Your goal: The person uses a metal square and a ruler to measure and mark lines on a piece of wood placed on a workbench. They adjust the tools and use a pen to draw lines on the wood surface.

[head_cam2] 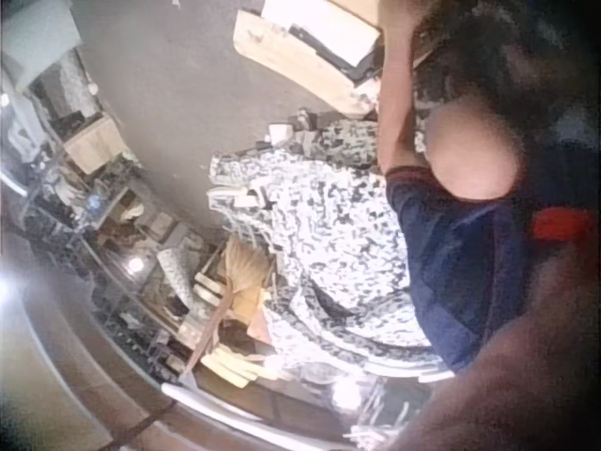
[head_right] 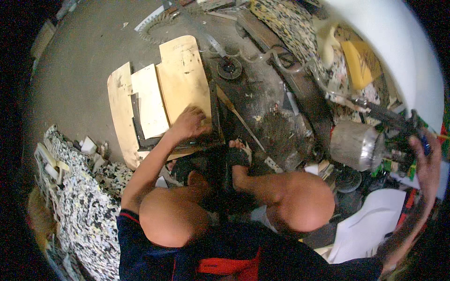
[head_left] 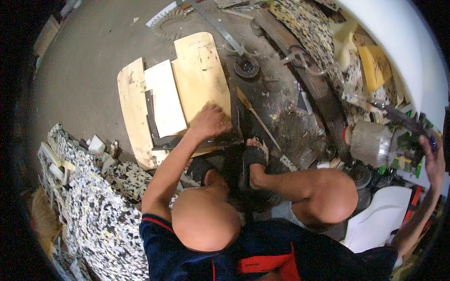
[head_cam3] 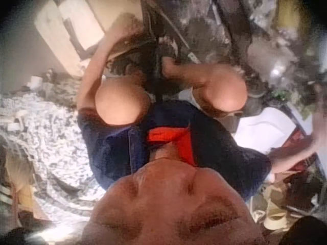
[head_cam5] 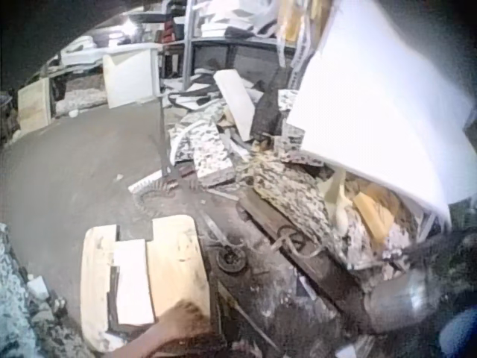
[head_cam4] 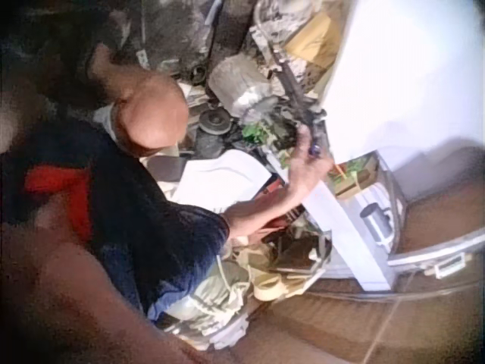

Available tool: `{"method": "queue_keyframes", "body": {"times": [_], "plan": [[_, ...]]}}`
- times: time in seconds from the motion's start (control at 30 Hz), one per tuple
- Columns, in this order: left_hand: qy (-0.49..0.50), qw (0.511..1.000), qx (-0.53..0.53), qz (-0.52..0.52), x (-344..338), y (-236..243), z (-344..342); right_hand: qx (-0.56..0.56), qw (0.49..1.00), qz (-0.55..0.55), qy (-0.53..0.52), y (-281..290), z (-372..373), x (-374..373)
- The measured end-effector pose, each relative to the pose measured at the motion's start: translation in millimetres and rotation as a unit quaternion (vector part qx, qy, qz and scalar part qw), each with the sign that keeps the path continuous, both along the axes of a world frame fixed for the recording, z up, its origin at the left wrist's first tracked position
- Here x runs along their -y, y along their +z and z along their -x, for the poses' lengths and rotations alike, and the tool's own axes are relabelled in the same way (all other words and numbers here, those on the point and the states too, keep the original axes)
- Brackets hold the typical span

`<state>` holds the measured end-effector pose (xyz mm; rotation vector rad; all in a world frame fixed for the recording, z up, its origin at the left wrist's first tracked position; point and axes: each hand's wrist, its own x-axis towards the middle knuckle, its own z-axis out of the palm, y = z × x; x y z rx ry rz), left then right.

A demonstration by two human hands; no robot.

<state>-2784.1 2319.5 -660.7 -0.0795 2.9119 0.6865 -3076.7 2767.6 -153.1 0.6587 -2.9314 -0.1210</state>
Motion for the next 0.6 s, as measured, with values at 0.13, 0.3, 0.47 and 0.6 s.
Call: {"method": "queue_keyframes", "body": {"times": [0.13,0.3,0.47,0.6], "plan": [[0.076,0.992,-0.097,0.001,12.2,-19.7,58.1,-0.016,0.998,-0.059,-0.011,-32.6,3.8,-2.2],[-0.017,0.994,-0.023,0.105,31.5,-27.6,79.1,-0.009,0.999,-0.009,0.033,-59.8,-15.5,34.6],[-0.058,0.989,0.043,0.129,37.7,-16.8,96.8,0.004,0.997,-0.056,0.059,-63.5,-8.8,42.4],[-0.086,0.982,0.096,0.135,46.7,9.5,98.8,-0.073,0.995,-0.068,0.019,-25.5,12.0,21.8]]}}
